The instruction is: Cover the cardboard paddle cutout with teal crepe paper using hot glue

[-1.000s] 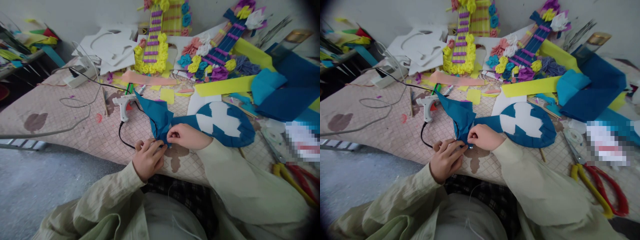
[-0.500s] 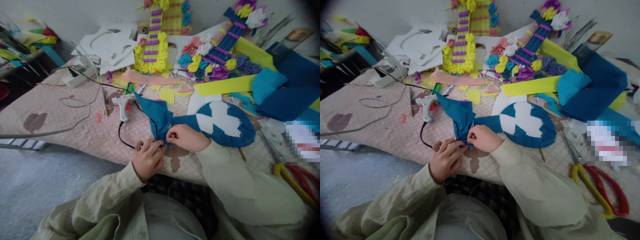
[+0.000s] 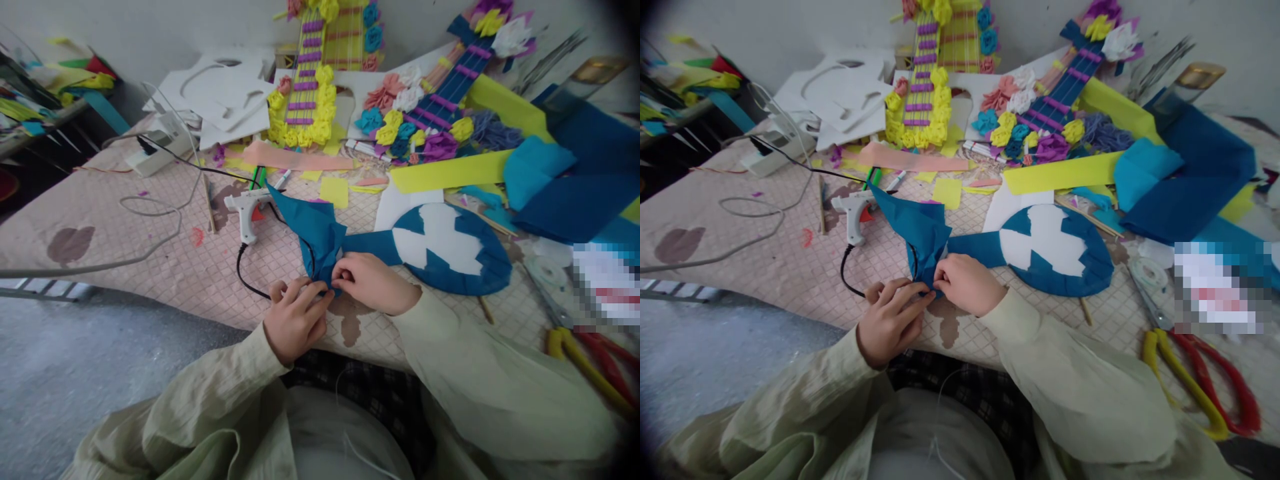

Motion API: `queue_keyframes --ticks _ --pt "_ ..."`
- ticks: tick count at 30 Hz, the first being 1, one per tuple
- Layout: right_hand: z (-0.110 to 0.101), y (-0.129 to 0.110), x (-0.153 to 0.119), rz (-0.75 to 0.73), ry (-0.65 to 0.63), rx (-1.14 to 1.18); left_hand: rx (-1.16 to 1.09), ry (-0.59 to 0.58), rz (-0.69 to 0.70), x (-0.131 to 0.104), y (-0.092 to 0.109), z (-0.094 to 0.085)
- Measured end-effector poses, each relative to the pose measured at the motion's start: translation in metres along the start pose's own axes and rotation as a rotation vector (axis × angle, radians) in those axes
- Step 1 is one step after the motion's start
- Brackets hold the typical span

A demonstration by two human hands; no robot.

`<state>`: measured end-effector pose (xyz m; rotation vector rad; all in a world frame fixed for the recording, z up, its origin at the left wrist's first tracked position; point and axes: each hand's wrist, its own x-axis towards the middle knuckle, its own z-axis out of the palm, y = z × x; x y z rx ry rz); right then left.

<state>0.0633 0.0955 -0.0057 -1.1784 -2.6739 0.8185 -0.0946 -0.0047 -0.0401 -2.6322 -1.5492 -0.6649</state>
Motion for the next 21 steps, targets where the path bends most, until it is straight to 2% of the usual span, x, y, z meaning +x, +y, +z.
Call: queue_keyframes --ticks 10,16,21 --pt "-0.002 0.002 0.0012 -0.025 0.068 0.005 -0.02 -0.009 0.008 -0.0013 -0.0031 0.004" --pt "-0.003 0.0052 0.0028 0.046 0.135 0.091 0.001 -0.003 0.031 0.0007 -0.0038 0.0013" --pt "-0.0047 0.0039 0.0064 0.105 0.111 0.197 -0.003 0.016 0.032 0.001 -0.0045 0.0015"
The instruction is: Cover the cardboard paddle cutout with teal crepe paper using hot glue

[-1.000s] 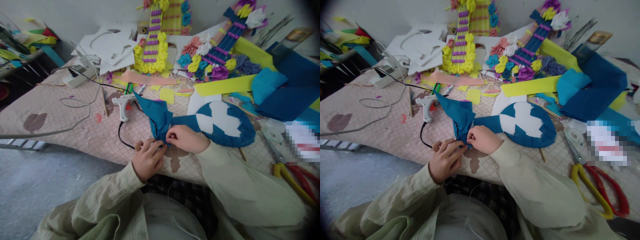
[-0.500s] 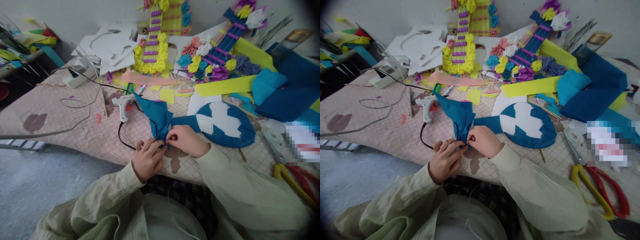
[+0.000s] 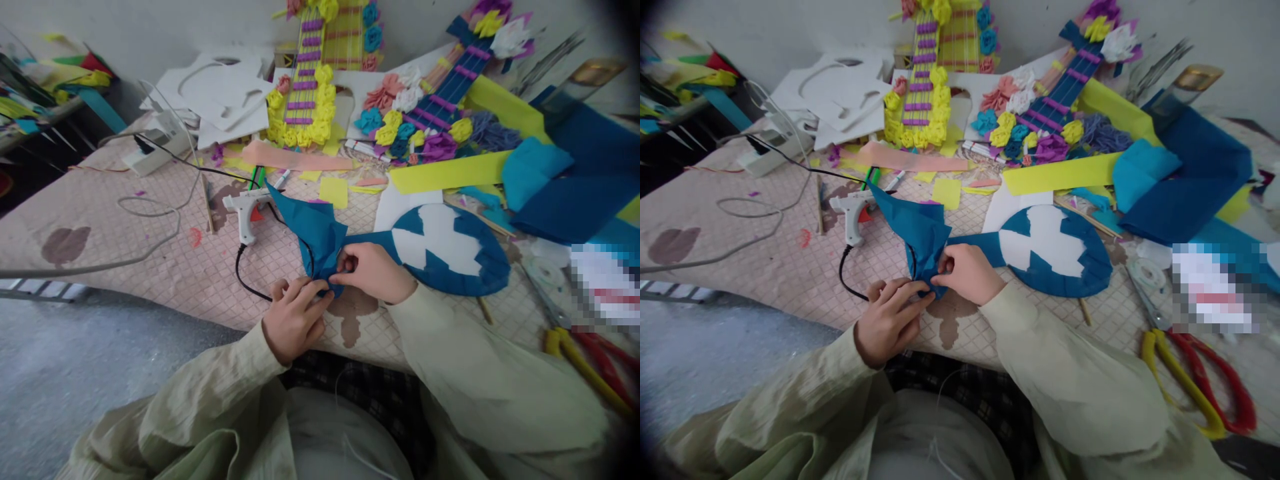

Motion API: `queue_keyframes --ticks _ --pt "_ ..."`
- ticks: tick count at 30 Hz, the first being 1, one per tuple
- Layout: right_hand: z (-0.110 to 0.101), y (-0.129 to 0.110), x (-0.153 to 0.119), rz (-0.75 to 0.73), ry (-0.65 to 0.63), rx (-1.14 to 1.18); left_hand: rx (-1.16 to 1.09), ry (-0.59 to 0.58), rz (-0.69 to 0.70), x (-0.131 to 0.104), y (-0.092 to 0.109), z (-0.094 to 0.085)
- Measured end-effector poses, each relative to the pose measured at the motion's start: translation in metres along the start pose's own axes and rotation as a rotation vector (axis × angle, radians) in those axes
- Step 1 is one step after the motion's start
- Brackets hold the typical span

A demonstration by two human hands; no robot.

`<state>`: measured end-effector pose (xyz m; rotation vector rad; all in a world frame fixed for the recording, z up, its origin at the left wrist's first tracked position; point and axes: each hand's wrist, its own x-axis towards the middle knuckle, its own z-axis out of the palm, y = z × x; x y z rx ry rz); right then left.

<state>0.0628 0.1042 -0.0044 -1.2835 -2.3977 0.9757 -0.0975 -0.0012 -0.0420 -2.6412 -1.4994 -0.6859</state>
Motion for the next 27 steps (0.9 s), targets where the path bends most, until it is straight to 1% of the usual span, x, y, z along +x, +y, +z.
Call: queue_keyframes --ticks 4,7,9,12,14,16,18,20,23,27 --pt "0.001 -0.002 0.004 0.037 0.012 -0.06 -0.015 -0.012 -0.006 0.0 0.0 0.0" --pt "-0.003 -0.002 0.003 0.021 0.0 -0.068 -0.04 -0.047 -0.012 0.0 -0.001 -0.002" --pt "-0.007 0.0 -0.005 0.011 0.018 -0.043 -0.067 -0.066 -0.017 0.0 -0.001 -0.002" --pt "-0.008 0.003 -0.027 0.034 0.079 -0.024 -0.097 -0.101 -0.017 -0.001 -0.003 -0.002" --pt "-0.002 0.005 -0.044 0.037 0.093 -0.035 -0.102 -0.123 -0.016 -0.001 -0.004 -0.001" --pt "0.009 0.006 -0.059 0.012 0.109 -0.059 -0.102 -0.134 -0.019 -0.001 -0.004 -0.001" --pt "0.021 0.006 -0.068 -0.038 0.166 -0.113 -0.097 -0.129 -0.017 0.0 -0.005 -0.001" --pt "0.031 0.006 -0.071 -0.102 0.253 -0.198 -0.091 -0.118 -0.015 0.002 -0.004 -0.002" --pt "0.039 0.008 -0.07 -0.19 0.352 -0.327 -0.088 -0.122 -0.016 0.004 -0.004 -0.004" --pt "0.041 0.011 -0.065 -0.264 0.366 -0.426 -0.085 -0.115 -0.01 0.004 -0.005 -0.003"
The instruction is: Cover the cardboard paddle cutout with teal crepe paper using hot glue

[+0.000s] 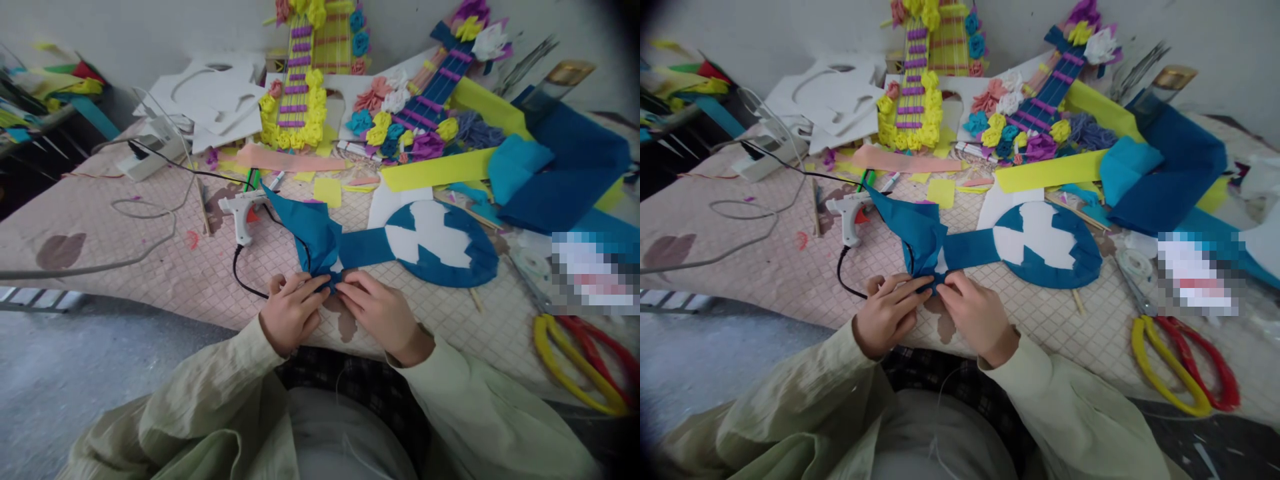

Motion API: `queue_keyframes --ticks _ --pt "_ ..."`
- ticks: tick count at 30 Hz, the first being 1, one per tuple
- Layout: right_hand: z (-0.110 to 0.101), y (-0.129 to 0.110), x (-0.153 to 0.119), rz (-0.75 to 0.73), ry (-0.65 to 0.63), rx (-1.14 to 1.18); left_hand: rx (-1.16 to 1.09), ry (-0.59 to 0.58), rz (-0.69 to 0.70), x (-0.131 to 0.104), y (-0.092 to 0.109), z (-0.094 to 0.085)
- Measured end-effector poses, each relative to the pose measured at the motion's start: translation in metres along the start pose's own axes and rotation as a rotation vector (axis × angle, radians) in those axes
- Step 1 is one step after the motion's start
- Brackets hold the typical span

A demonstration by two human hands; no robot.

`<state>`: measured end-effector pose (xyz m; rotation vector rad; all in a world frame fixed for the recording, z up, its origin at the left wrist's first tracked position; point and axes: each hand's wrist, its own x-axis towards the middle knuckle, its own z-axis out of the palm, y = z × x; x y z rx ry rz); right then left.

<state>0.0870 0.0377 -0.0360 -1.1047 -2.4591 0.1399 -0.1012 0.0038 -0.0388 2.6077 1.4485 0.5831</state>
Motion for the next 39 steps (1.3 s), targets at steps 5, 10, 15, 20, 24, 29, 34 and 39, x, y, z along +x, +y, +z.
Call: queue_keyframes --ticks 5,10,15,20,24,29,34,39 --pt "0.003 0.001 0.001 -0.059 0.036 -0.03 0.008 0.017 0.003 -0.001 -0.001 0.002" --pt "0.006 0.004 0.0 -0.151 0.087 -0.084 0.051 0.032 -0.006 0.0 0.001 -0.001" --pt "0.005 0.006 -0.001 -0.259 0.092 -0.155 0.089 0.048 -0.006 0.002 0.003 -0.003" --pt "0.0 0.004 0.003 -0.345 0.043 -0.192 0.088 0.061 -0.02 0.004 0.004 -0.004" --pt "-0.006 -0.001 0.005 -0.345 -0.027 -0.231 0.068 0.045 -0.022 0.004 0.004 -0.004" --pt "-0.011 -0.006 0.001 -0.3 -0.16 -0.26 0.048 0.019 -0.028 0.003 0.005 -0.005" --pt "-0.013 -0.011 0.001 -0.294 -0.197 -0.24 0.059 0.029 -0.023 0.003 0.005 -0.004" --pt "-0.008 -0.007 0.0 -0.213 -0.093 -0.059 0.048 0.027 -0.027 0.002 0.005 -0.004"
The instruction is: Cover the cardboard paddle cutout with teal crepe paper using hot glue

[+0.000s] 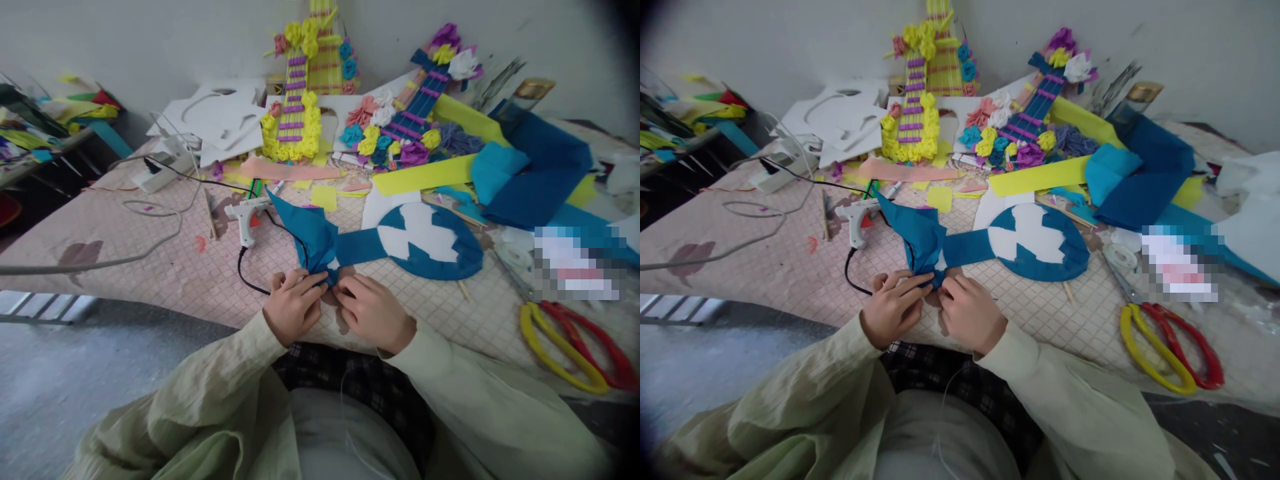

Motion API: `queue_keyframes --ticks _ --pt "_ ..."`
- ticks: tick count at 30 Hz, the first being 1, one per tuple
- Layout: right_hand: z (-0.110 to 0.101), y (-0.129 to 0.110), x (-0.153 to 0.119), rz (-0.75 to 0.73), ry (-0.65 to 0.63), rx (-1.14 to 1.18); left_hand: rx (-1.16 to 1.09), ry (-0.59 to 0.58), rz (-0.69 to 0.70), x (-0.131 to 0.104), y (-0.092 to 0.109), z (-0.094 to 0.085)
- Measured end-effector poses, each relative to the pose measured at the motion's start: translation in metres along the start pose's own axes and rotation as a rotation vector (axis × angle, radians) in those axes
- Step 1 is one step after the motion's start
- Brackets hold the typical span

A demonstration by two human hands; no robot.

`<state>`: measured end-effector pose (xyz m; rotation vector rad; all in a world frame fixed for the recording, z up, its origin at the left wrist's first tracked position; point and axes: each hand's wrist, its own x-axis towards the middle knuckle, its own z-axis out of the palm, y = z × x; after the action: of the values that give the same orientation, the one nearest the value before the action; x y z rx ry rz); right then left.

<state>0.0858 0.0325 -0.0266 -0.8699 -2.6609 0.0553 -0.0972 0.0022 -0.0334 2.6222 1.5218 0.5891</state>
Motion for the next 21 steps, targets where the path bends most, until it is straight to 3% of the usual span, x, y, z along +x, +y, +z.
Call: queue_keyframes --ticks 8,12,16,21 --pt "0.002 0.01 -0.011 0.3 0.214 0.324 -0.097 0.125 0.005 0.009 -0.005 0.008" --pt "-0.003 0.015 -0.009 0.512 0.165 0.525 -0.099 0.098 0.061 0.015 -0.013 0.006" --pt "-0.005 0.018 -0.002 0.722 0.13 1.004 0.099 0.097 0.167 0.02 -0.018 0.001" --pt "-0.008 0.015 0.011 0.817 0.069 1.365 0.183 0.142 0.187 0.023 -0.021 -0.004"
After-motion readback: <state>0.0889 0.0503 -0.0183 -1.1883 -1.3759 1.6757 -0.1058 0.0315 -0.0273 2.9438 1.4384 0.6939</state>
